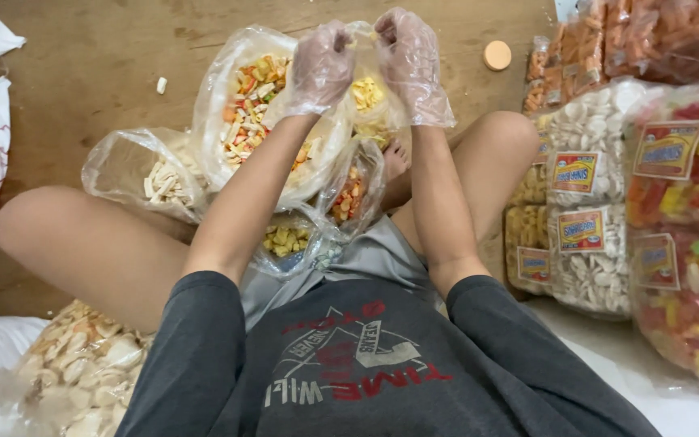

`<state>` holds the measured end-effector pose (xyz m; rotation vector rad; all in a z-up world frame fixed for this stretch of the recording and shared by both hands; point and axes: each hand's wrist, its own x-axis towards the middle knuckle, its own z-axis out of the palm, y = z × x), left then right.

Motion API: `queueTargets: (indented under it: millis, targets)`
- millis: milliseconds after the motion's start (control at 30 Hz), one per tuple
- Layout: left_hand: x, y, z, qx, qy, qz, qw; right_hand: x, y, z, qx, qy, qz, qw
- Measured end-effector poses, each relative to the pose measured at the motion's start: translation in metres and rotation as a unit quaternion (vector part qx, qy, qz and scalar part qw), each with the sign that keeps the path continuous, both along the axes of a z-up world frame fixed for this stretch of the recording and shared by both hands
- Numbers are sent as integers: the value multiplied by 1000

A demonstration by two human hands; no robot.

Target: The person sits on the floor and sorts colorful snack pieces from a large central bag into smaller clear plastic bags. They use gloved hands to scoop and distribute the snacks, surrounded by bulk bags and prepackaged snack packs.

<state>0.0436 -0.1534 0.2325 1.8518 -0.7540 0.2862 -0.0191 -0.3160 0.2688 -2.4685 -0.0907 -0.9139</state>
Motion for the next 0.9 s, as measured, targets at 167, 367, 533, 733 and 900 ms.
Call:
queueTargets:
  millis: [167, 367, 533, 733, 900]
  targets:
    - [-1, -25, 10, 4, -1, 24, 1000, -4, -17, -7, 7, 2, -37, 999]
    - [10, -41, 2, 16, -17, -13, 1000, -13, -14, 7, 25, 7, -39, 999]
    - [12, -44, 7, 58, 52, -8, 997, -14, -16, 5, 2, 5, -53, 999]
    - [38, -24, -26, 92, 71, -36, 993, -12, -8, 11, -12, -10, -36, 999]
    - [53, 34, -13, 99, 13, -58, 993, 2, 20, 5, -21, -14, -9, 1000]
